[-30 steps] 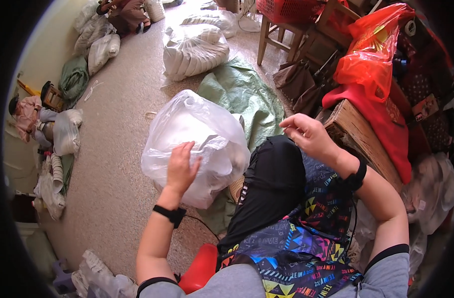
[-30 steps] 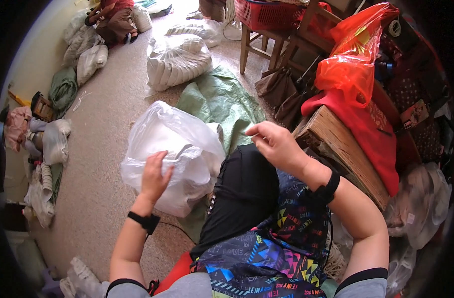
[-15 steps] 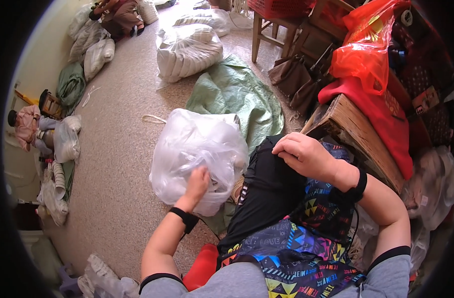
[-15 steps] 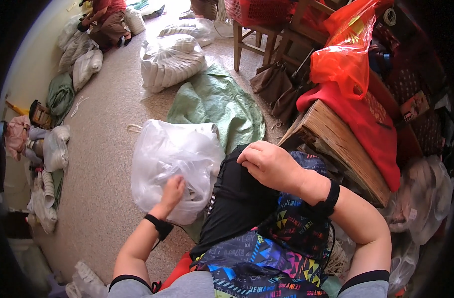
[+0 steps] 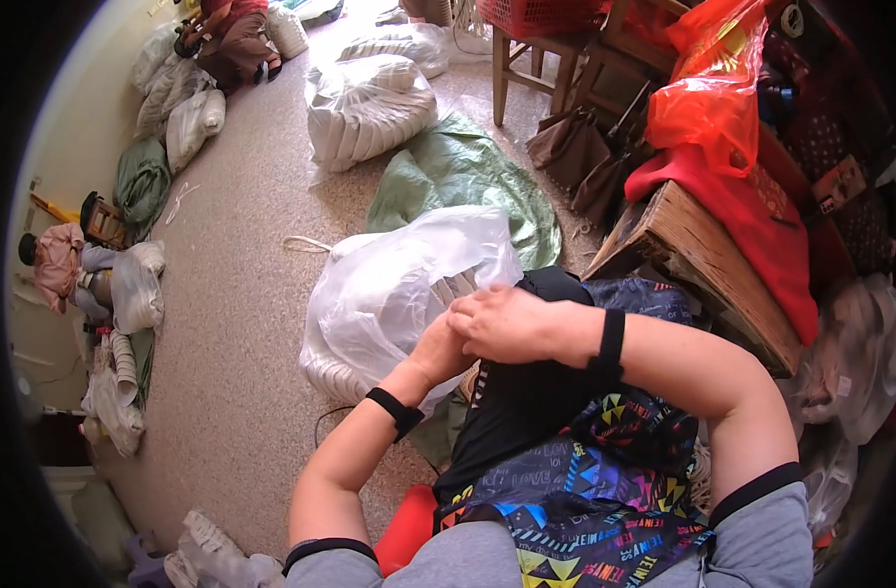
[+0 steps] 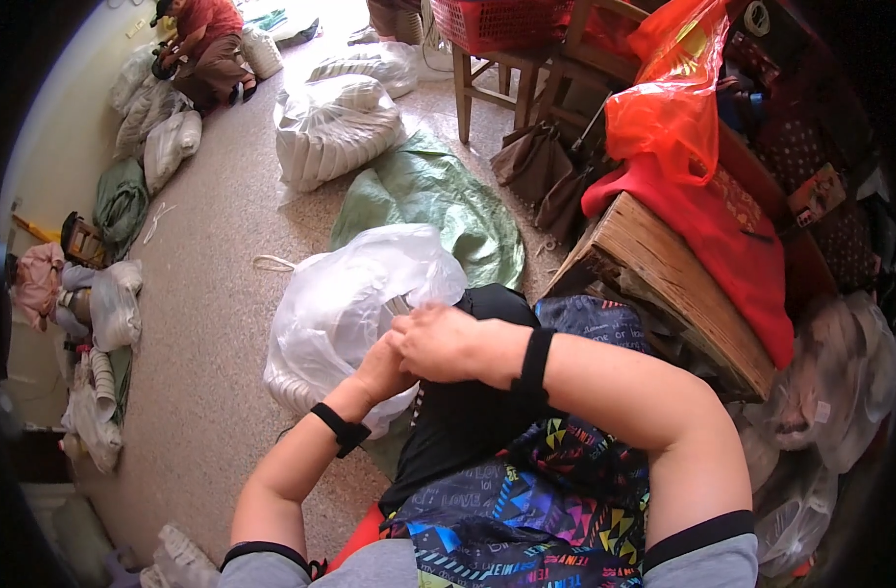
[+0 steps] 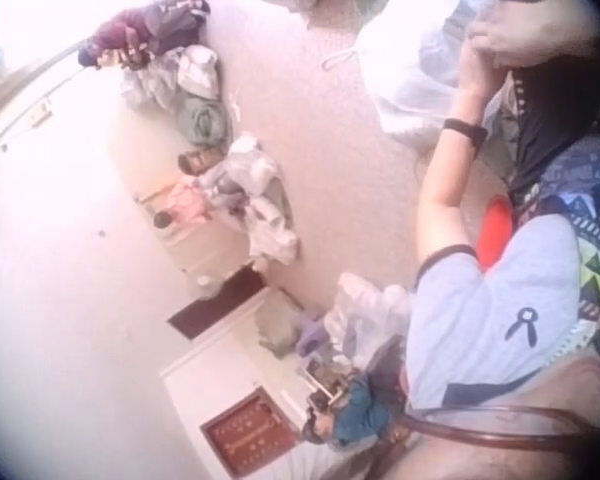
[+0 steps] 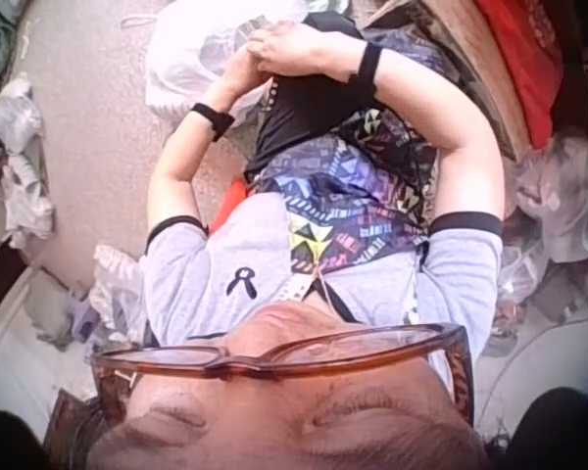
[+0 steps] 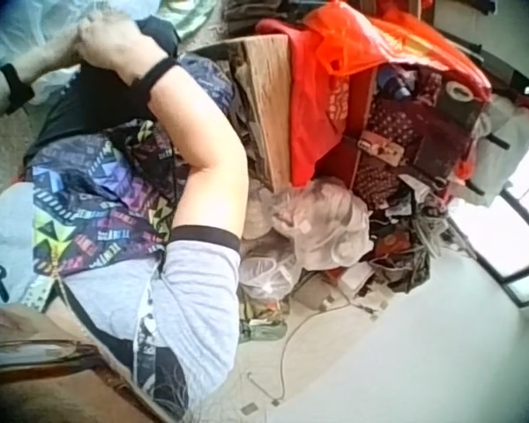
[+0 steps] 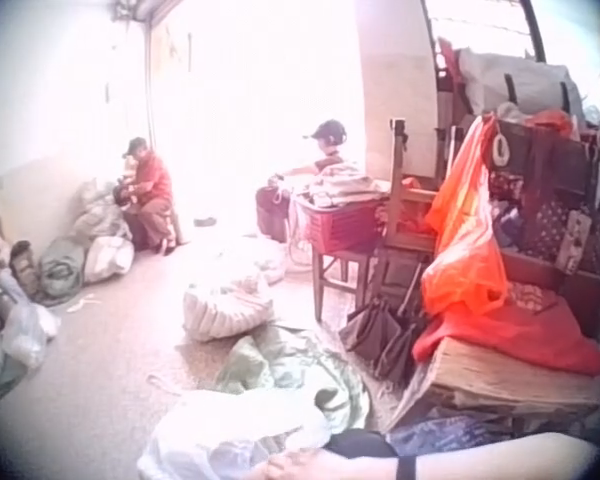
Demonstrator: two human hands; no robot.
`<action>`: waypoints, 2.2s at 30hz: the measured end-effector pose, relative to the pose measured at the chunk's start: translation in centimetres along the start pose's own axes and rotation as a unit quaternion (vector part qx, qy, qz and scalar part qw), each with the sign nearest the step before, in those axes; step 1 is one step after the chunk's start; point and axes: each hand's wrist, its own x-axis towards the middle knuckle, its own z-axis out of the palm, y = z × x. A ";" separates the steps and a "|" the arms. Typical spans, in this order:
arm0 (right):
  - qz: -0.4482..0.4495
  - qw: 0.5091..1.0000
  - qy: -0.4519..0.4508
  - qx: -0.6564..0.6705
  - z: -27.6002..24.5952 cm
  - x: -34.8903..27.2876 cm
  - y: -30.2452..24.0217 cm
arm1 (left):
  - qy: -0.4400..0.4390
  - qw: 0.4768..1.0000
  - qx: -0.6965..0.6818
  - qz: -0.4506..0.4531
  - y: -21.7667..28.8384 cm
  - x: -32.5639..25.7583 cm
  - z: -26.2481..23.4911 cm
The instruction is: The recorder takes shoe components from a stack, places them into plastic bags, organizes them into larger sacks, and then laces a shoe.
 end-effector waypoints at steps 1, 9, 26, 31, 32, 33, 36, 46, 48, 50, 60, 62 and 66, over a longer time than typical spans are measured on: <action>0.020 0.998 -0.061 -0.013 -0.3 0.6 0.7 | -0.036 0.997 -0.035 -0.065 -0.4 -1.2 0.1; 0.307 0.921 -0.192 0.145 -2.8 0.6 5.8 | -0.246 0.900 0.172 -0.316 -3.4 -7.1 -4.5; 0.311 0.931 0.167 0.091 0.8 -0.9 12.8 | -0.061 0.847 0.176 -0.498 -9.5 -3.9 -4.5; 0.309 0.928 0.142 0.151 1.7 -1.6 12.7 | -0.099 0.861 0.213 -0.451 -10.3 -5.1 -3.1; 0.308 0.928 0.142 0.151 1.6 -1.6 12.5 | -0.119 0.872 0.189 -0.435 -10.1 -5.3 -3.0; 0.298 0.930 0.130 0.171 1.5 -1.6 12.2 | -0.118 0.872 0.190 -0.436 -9.6 -5.9 -3.0; 0.301 0.928 0.138 0.172 1.2 -3.1 12.2 | 0.016 0.923 0.183 -0.337 -5.2 -3.4 -6.4; 0.168 0.851 0.349 0.355 -6.9 -6.2 7.1 | 0.410 0.904 0.086 -0.081 5.3 5.8 -22.9; 0.117 0.808 0.410 0.407 -9.8 -7.7 4.6 | 0.433 0.891 0.138 0.017 7.3 7.8 -23.7; 0.110 0.829 0.381 0.393 -12.5 -10.1 1.9 | 0.444 0.887 0.116 0.058 9.4 9.9 -24.1; 0.038 0.739 0.417 0.528 -13.1 -15.0 -1.1 | 0.326 0.783 -0.519 0.106 13.6 13.1 -24.2; -0.011 0.692 0.443 0.570 -13.3 -14.5 -0.6 | 0.299 0.785 -0.533 0.103 13.5 13.8 -23.7; -0.063 0.653 0.449 0.606 -16.3 -14.8 -4.4 | 0.208 0.803 -0.556 0.048 14.9 22.1 -21.9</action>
